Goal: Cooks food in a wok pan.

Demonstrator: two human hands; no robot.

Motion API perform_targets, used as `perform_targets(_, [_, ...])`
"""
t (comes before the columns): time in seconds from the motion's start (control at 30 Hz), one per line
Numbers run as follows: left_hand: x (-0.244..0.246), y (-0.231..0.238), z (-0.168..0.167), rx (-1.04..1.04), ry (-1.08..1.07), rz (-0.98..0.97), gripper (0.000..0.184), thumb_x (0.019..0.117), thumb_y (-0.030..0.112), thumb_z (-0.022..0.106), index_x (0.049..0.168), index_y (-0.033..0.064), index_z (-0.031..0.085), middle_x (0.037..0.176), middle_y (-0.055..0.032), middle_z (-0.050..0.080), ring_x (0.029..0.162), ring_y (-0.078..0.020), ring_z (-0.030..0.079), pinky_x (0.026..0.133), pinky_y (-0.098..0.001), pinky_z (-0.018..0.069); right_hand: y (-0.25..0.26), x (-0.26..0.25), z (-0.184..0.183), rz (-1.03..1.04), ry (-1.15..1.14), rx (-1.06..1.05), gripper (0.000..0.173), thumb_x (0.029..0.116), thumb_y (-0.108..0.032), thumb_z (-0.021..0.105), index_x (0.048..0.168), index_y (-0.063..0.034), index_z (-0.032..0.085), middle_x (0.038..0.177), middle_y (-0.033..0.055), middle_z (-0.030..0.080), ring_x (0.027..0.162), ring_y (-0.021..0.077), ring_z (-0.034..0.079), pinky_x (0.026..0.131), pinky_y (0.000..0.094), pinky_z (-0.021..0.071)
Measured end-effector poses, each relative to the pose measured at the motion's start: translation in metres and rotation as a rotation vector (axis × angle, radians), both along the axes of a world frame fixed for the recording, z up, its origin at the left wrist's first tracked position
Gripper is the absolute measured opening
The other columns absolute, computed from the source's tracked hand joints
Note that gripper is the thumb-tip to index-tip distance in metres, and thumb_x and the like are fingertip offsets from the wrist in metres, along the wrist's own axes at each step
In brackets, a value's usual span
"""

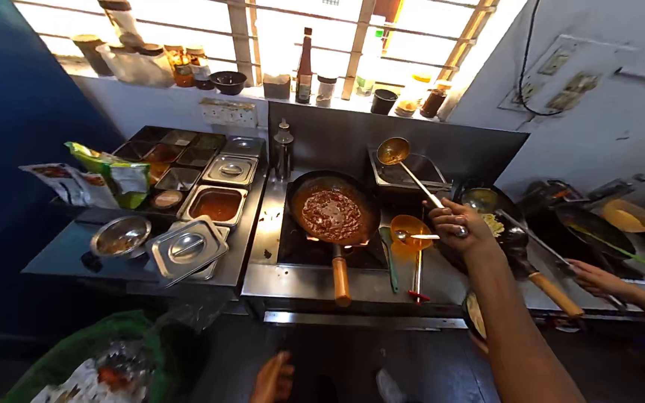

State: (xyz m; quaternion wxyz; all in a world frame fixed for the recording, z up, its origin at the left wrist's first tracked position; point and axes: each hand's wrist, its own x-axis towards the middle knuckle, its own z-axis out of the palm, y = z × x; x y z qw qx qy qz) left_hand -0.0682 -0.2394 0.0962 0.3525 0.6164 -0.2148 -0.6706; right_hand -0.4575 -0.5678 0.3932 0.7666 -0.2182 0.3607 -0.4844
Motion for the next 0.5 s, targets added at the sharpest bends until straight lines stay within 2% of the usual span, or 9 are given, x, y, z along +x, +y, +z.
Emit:
perform_targets(0.07, [-0.037,-0.061,0.060,-0.071,0.219,-0.041,0.059,0.1111,0.050,0.030,0.145,0.0087,0.054,0.116,-0.0151,0.071,0.091,-0.0274,0.072,0.079,-0.0453,0.0600,0.033,0.015,-0.011,0.025,-0.084,0.015,0.041,0.1093,-0.035,0.032,0.114,-0.0043,0.059,0.065,-0.0055,0.051,0.037,-0.0052,0.038,0.033,0.0079,0.0324])
perform_targets(0.13, [-0.067,-0.103,0.109,-0.118,0.421,-0.080,0.066,0.1103,0.056,0.022,0.149,0.0081,0.048,0.119,-0.0162,0.071,0.094,-0.0300,0.073,0.080,-0.0472,0.0612,0.063,0.037,-0.029,0.012,-0.105,0.055,0.039,0.1082,-0.034,0.034,0.114,-0.0052,0.060,0.068,-0.0036,0.056,0.038,-0.0049,0.040,0.033,0.0079,0.0333])
perform_targets(0.17, [-0.080,-0.118,0.128,-0.121,0.512,-0.073,0.068,0.1100,0.056,0.020,0.148,0.0068,0.046,0.118,-0.0169,0.071,0.094,-0.0302,0.073,0.079,-0.0463,0.0613,0.075,0.050,-0.036,-0.003,-0.068,0.087,0.039,0.1089,-0.035,0.032,0.113,-0.0070,0.059,0.067,-0.0040,0.055,0.038,-0.0050,0.039,0.033,0.0082,0.0322])
perform_targets(0.23, [-0.097,-0.140,0.153,-0.083,0.649,0.014,0.066,0.1105,0.055,0.020,0.144,0.0055,0.046,0.108,-0.0180,0.072,0.085,-0.0289,0.073,0.071,-0.0413,0.0618,0.092,0.074,-0.054,-0.015,0.091,0.129,0.037,0.1103,-0.036,0.031,0.114,-0.0101,0.057,0.065,-0.0056,0.049,0.038,-0.0042,0.036,0.033,0.0094,0.0307])
perform_targets(0.3, [-0.105,-0.153,0.164,-0.019,0.693,0.126,0.059,0.1116,0.051,0.026,0.137,0.0043,0.050,0.091,-0.0160,0.070,0.069,-0.0243,0.069,0.059,-0.0351,0.0589,0.094,0.098,-0.070,-0.060,0.446,0.129,0.027,0.1102,-0.034,0.040,0.113,-0.0130,0.057,0.062,-0.0041,0.047,0.039,0.0000,0.036,0.033,0.0142,0.0313])
perform_targets(0.37, [-0.108,-0.154,0.163,0.003,0.677,0.164,0.055,0.1121,0.048,0.029,0.133,0.0038,0.055,0.080,-0.0116,0.065,0.058,-0.0194,0.062,0.052,-0.0314,0.0541,0.084,0.114,-0.090,-0.020,0.886,0.017,0.028,0.1098,-0.034,0.047,0.125,-0.0117,0.056,0.065,0.0024,0.050,0.043,0.0089,0.042,0.038,0.0238,0.0385])
perform_targets(0.43, [-0.103,-0.143,0.149,-0.085,0.644,0.095,0.061,0.1119,0.051,0.024,0.136,0.0057,0.057,0.082,-0.0111,0.066,0.060,-0.0189,0.062,0.053,-0.0315,0.0542,0.069,0.127,-0.113,0.082,1.181,-0.106,0.039,0.1091,-0.036,0.050,0.142,-0.0139,0.054,0.071,0.0085,0.055,0.046,0.0161,0.049,0.042,0.0319,0.0448])
perform_targets(0.5, [-0.090,-0.124,0.118,-0.169,0.537,-0.017,0.066,0.1112,0.053,0.018,0.135,0.0067,0.059,0.089,-0.0113,0.070,0.066,-0.0198,0.066,0.058,-0.0336,0.0565,0.062,0.135,-0.132,0.215,1.335,-0.198,0.045,0.1082,-0.035,0.052,0.149,-0.0175,0.049,0.077,0.0126,0.060,0.050,0.0208,0.054,0.047,0.0379,0.0495])
